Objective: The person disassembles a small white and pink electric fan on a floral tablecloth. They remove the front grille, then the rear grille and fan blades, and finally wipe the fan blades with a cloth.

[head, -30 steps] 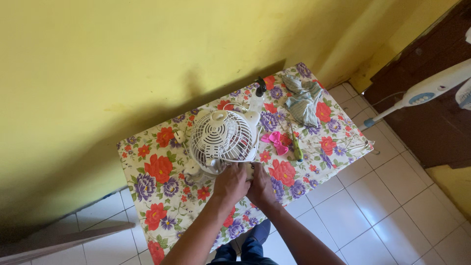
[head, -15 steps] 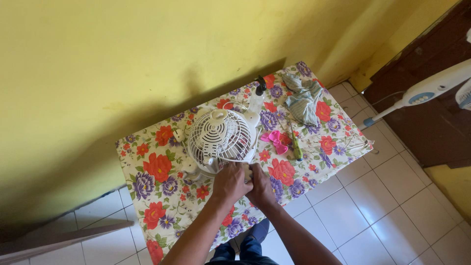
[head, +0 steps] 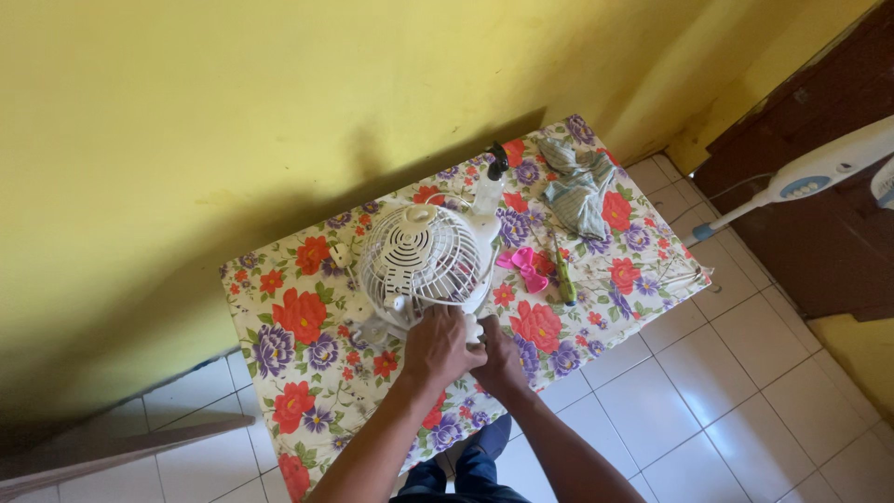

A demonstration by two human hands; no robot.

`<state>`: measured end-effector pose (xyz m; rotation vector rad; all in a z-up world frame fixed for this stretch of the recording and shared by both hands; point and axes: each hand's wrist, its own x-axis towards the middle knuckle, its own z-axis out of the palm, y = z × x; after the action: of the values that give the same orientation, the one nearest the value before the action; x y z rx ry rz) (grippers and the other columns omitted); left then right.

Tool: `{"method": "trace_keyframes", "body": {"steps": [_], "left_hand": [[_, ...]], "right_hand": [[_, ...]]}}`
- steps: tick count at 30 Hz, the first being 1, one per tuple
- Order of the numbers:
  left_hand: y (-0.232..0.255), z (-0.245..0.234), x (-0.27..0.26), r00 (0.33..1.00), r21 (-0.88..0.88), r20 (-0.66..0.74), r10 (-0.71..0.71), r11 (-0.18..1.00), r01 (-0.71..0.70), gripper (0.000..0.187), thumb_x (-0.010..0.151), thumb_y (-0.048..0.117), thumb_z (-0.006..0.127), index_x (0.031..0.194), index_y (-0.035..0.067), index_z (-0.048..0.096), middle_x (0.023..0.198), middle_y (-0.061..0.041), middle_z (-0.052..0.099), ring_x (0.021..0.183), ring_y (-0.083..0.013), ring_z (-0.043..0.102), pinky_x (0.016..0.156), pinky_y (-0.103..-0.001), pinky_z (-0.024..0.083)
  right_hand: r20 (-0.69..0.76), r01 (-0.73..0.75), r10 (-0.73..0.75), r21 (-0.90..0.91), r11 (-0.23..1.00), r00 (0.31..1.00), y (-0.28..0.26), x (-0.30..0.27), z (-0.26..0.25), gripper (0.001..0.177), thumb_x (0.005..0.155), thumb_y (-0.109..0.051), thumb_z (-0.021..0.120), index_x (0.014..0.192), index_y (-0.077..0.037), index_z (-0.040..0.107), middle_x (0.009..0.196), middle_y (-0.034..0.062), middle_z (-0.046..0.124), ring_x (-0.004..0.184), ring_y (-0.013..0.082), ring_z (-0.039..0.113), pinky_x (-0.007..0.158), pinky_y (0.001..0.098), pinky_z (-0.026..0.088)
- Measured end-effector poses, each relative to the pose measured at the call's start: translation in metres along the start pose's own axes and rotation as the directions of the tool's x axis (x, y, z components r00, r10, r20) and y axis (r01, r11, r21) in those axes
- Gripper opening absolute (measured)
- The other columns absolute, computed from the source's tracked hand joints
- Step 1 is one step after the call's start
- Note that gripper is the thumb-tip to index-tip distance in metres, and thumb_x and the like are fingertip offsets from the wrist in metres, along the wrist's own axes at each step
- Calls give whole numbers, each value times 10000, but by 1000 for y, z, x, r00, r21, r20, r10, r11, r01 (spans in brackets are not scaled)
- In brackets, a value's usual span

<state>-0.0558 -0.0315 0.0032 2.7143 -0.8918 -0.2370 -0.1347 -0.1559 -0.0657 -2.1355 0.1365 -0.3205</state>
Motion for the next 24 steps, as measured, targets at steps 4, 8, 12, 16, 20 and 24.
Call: {"method": "trace_keyframes", "body": {"steps": [4, 8, 12, 16, 20, 24], "left_hand": [[-6, -10, 0, 1000, -17, 17, 9, 1000, -9, 681, 726, 473, 856, 1099, -28, 586, 1114, -203, 608, 900, -269, 673, 732, -372, 615], [-7, -2, -5, 995, 34, 100, 6, 999, -9, 719, 790, 472, 826, 1202, -47, 548, 1100, -205, 614, 905, -262, 673, 742, -363, 614], [-9, 14, -10, 998, 52, 59, 23, 998, -26, 888, 696, 478, 875, 1264, -86, 491, 1211, -248, 566, 1006, -287, 642, 758, -345, 617], [-11, 25, -15, 992, 85, 126, 17, 996, -28, 857, 787, 468, 840, 1317, -88, 458, 1276, -261, 549, 1063, -292, 636, 787, -347, 616], [-13, 27, -18, 995, 184, 55, 78, 979, -87, 869, 735, 488, 849, 1289, -64, 469, 1276, -259, 547, 1146, -325, 618, 944, -433, 555], [-10, 15, -23, 996, 111, -13, 84, 990, -82, 628, 799, 421, 763, 1223, 8, 554, 1084, -181, 668, 874, -255, 713, 719, -379, 607]], "right_hand": [[11, -198, 202, -155, 968, 979, 3, 2, -5, 550, 753, -196, 855, 1176, -84, 522, 904, 176, 745, 824, 352, 757, 714, 450, 594], [-42, -13, 1, -284, 959, 999, 6, 6, -8, 598, 691, -215, 893, 1126, -68, 509, 935, 164, 733, 847, 366, 721, 788, 496, 515], [9, -23, 28, -358, 933, 1000, 4, 4, -14, 645, 645, -204, 901, 1151, -80, 520, 1016, 136, 705, 939, 355, 704, 800, 491, 470], [29, -21, 34, -352, 936, 999, -4, 5, -19, 679, 631, -179, 895, 1201, -104, 534, 1070, 107, 688, 999, 336, 694, 817, 481, 455], [106, -13, 48, -309, 951, 993, 2, 6, -27, 684, 631, -161, 848, 1224, -85, 516, 1065, 130, 678, 982, 333, 688, 824, 496, 443], [142, -125, 150, -170, 977, 978, 33, 9, -32, 505, 744, -90, 689, 1226, -59, 537, 1065, 146, 682, 927, 319, 699, 834, 464, 522]]}}
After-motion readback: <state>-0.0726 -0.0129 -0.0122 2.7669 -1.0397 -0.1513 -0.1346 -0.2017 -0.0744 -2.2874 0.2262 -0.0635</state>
